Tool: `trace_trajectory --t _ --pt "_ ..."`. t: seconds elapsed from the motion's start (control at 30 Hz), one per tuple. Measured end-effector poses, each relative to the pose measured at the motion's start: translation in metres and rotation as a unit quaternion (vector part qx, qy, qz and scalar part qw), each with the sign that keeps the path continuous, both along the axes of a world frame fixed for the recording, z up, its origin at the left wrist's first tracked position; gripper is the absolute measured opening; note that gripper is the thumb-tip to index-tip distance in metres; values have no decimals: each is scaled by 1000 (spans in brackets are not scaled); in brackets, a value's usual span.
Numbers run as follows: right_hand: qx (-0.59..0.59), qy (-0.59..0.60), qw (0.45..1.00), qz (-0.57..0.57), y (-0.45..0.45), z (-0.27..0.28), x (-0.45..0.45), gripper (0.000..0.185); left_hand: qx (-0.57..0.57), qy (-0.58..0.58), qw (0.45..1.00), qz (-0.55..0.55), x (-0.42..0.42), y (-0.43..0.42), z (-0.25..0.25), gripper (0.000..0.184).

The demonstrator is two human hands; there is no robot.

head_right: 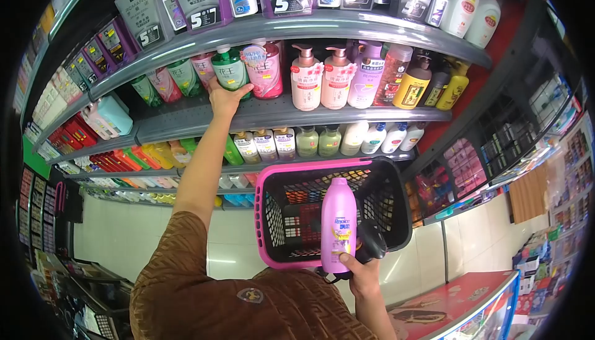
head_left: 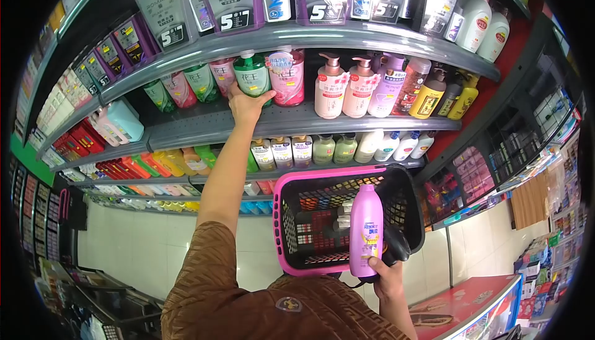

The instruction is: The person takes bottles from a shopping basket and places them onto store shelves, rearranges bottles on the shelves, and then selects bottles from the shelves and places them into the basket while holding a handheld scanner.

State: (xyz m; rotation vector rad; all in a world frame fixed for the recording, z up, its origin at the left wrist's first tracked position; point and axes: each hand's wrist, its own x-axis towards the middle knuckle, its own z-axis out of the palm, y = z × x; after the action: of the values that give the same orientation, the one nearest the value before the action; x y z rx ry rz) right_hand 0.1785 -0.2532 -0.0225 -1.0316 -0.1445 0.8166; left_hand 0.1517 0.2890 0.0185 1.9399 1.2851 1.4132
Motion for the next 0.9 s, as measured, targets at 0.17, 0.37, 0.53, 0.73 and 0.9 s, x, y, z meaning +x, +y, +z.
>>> trace_trajectory --t 0.17,0.37,0.53,0.73,0.9 --pt "3 -21 1000 19 3 12 2 59 72 18 997 8 -15 -30 1 86" --pt "2 -38 998 51 19 19 13 57 -317 -132 821 -457 -50 -251 -25 34" --pt "9 -89 993 72 37 21 22 50 -461 -197 680 -535 -64 -345 -48 47" --pt "-6 -251 962 106 43 6 40 53 -494 -220 683 -491 -77 -352 -50 43" --pt "2 -156 974 162 20 1 50 50 -556 -300 657 -411 -83 -360 -37 55"
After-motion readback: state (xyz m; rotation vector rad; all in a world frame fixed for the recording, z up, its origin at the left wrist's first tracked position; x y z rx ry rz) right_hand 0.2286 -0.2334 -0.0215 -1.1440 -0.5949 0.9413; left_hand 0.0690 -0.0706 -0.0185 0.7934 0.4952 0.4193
